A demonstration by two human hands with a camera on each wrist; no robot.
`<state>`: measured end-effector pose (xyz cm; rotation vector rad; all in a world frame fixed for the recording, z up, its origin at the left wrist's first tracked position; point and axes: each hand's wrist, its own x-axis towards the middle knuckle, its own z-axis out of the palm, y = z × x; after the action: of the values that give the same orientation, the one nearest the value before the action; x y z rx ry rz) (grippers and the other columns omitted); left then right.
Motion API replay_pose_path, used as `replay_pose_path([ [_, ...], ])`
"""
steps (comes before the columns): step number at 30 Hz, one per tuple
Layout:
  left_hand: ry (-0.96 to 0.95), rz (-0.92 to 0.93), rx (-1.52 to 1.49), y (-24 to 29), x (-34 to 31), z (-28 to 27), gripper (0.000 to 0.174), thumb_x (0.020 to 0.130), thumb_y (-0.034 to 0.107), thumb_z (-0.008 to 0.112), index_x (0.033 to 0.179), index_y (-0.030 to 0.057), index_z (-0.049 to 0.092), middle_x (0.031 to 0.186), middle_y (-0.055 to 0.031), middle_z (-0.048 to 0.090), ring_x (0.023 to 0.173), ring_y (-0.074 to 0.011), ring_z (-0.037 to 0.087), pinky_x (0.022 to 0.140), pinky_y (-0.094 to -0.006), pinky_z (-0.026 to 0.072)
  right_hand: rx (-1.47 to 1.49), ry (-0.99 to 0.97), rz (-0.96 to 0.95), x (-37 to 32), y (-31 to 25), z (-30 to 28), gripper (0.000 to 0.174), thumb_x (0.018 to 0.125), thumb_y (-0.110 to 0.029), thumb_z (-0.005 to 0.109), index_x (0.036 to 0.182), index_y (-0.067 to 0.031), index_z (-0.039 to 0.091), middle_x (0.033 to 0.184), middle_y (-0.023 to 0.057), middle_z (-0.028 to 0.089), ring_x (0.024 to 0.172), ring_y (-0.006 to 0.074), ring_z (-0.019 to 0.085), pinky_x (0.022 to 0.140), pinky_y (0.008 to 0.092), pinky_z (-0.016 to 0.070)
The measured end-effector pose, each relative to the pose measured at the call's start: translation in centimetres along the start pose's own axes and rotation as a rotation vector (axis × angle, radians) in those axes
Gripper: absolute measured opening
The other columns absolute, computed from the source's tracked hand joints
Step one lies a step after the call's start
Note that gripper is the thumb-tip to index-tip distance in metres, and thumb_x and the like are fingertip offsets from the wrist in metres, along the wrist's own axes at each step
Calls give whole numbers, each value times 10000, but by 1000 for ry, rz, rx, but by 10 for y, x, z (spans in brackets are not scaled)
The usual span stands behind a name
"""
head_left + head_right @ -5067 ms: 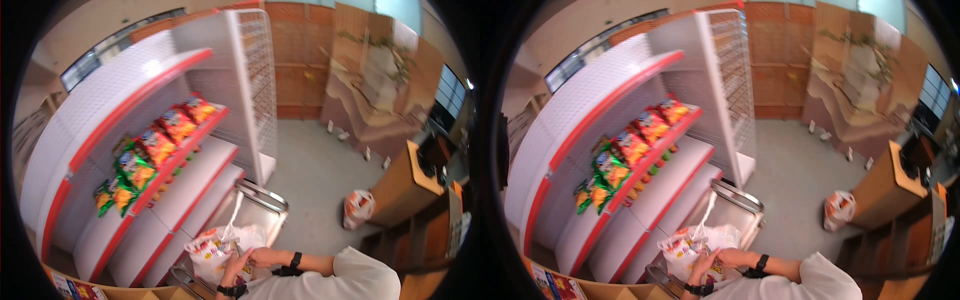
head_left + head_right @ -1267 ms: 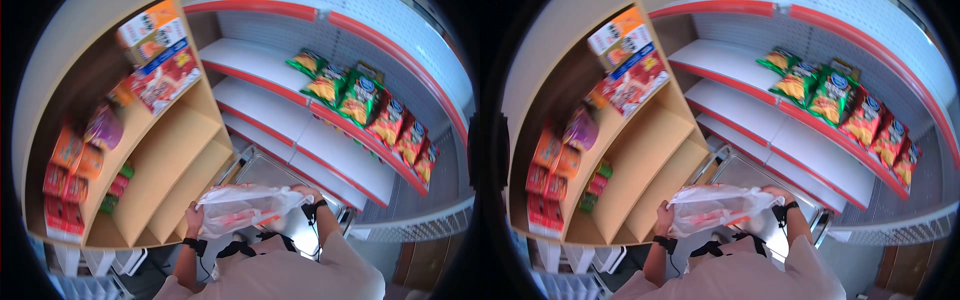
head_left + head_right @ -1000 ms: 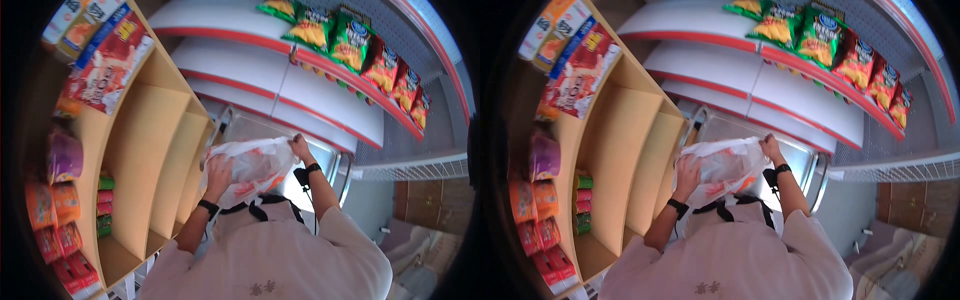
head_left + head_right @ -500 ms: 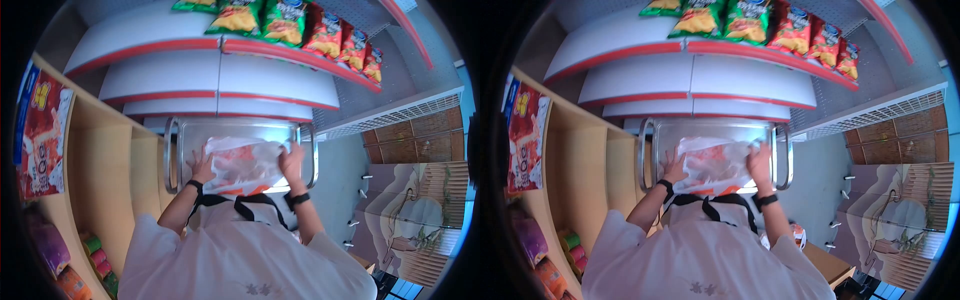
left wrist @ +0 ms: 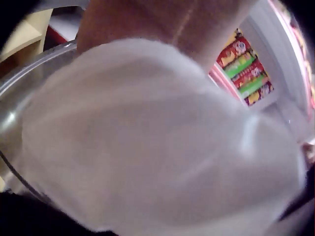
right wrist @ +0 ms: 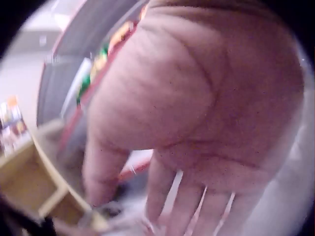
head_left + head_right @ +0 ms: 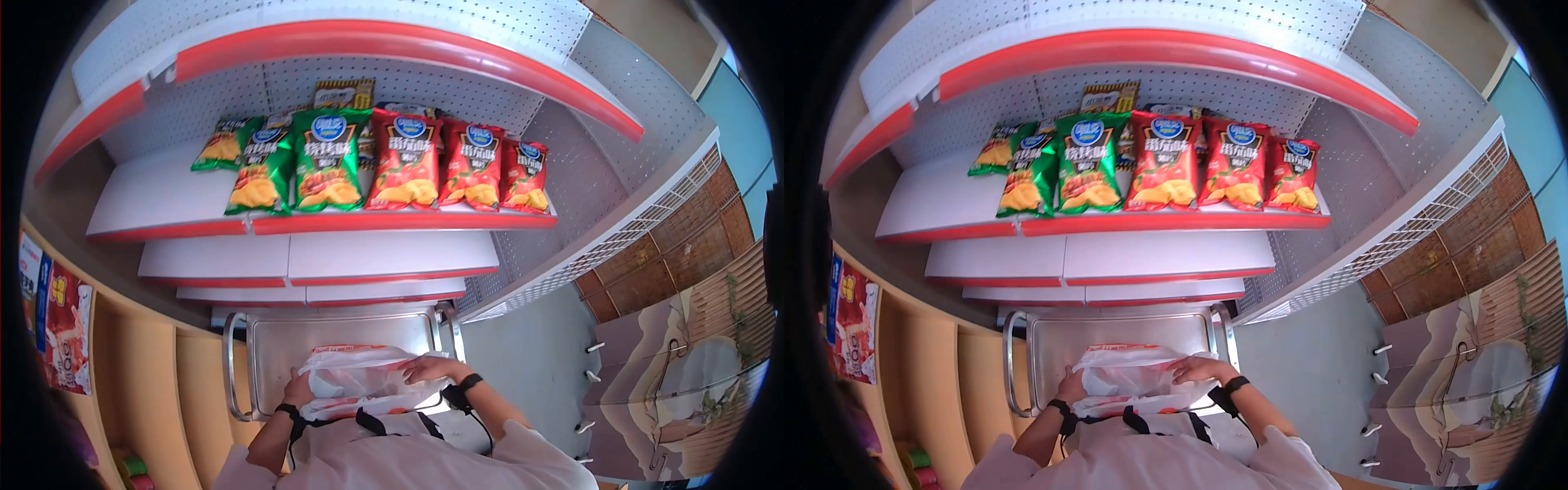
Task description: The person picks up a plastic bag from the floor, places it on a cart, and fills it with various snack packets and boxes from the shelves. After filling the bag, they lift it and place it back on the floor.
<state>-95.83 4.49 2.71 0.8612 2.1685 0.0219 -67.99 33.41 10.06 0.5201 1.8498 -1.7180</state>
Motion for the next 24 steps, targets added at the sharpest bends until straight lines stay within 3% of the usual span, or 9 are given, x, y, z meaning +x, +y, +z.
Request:
replay_pose_path([
  [2, -45, 28, -115, 21, 5, -6, 720, 706, 177, 663, 1374, 246, 404, 1395, -242, 267, 1107, -450, 515, 958, -439, 454, 198, -163, -296, -55, -70, -55, 506, 821, -152, 643, 1300, -43, 520, 1136, 96, 650, 1074, 179, 590, 968, 309, 433],
  [6, 82, 31, -267, 50, 5, -12, 796, 674, 151, 658, 1409, 181, 354, 1350, -266, 305, 1184, -436, 461, 1004, -405, 415, 77, 1310, -789, -169, -165, -186, 146, 850, -48, 586, 988, -5, 605, 929, 71, 644, 832, 155, 616, 736, 284, 510],
  [7, 130, 78, -297, 55, 4, -14, 823, 670, 191, 682, 1419, 218, 341, 1357, -265, 304, 1180, -446, 461, 1001, -407, 419, -175, 1820, -785, -182, -186, -214, 175, 837, -89, 635, 976, 8, 593, 910, 81, 635, 815, 187, 612, 745, 308, 505],
  [9, 197, 122, -257, 58, 8, -10, 841, 669, 206, 688, 1428, 211, 326, 1373, -276, 284, 1198, -447, 445, 1012, -406, 408, -652, 2207, -542, -192, -172, -283, 388, 777, -210, 740, 1019, 56, 593, 932, 123, 641, 806, 227, 617, 772, 327, 497],
  [11, 253, 158, -224, 64, -1, -8, 859, 668, 222, 694, 1437, 205, 311, 1389, -287, 263, 1216, -449, 430, 1024, -406, 397, -889, 2270, -370, -190, -163, -309, 464, 753, -250, 774, 1037, 69, 592, 937, 136, 643, 801, 233, 618, 781, 330, 494],
  [13, 263, 162, -169, 75, -9, -16, 894, 668, 201, 705, 1451, 201, 275, 1422, -307, 211, 1231, -448, 419, 1031, -404, 390, -142, 1639, -206, -184, -155, -317, 582, 728, -305, 808, 1100, 78, 576, 954, 130, 648, 809, 201, 608, 792, 316, 487],
  [14, 251, 147, -177, 74, -7, -16, 894, 668, 201, 705, 1451, 201, 275, 1422, -307, 211, 1231, -448, 419, 1031, -404, 390, -145, 1621, -197, -186, -151, -321, 582, 728, -305, 808, 1100, 78, 576, 954, 130, 648, 809, 201, 608, 792, 316, 487],
  [20, 216, 319, -545, 62, 11, 5, 1068, 626, 75, 710, 1483, 136, 74, 1382, -305, 253, 1189, -477, 440, 976, -430, 434, -266, 2183, -872, -201, -173, -237, 443, 741, -184, 818, 1045, 31, 578, 963, 84, 627, 832, 136, 566, 746, 267, 482],
  [24, 161, 293, -453, 60, 13, -10, 1063, 627, 41, 695, 1480, 118, 65, 1364, -275, 295, 1203, -462, 430, 994, -417, 420, -380, 2129, -903, -163, -171, -93, 518, 727, -68, 807, 1150, 19, 522, 1089, 119, 604, 921, 166, 589, 804, 287, 515],
])
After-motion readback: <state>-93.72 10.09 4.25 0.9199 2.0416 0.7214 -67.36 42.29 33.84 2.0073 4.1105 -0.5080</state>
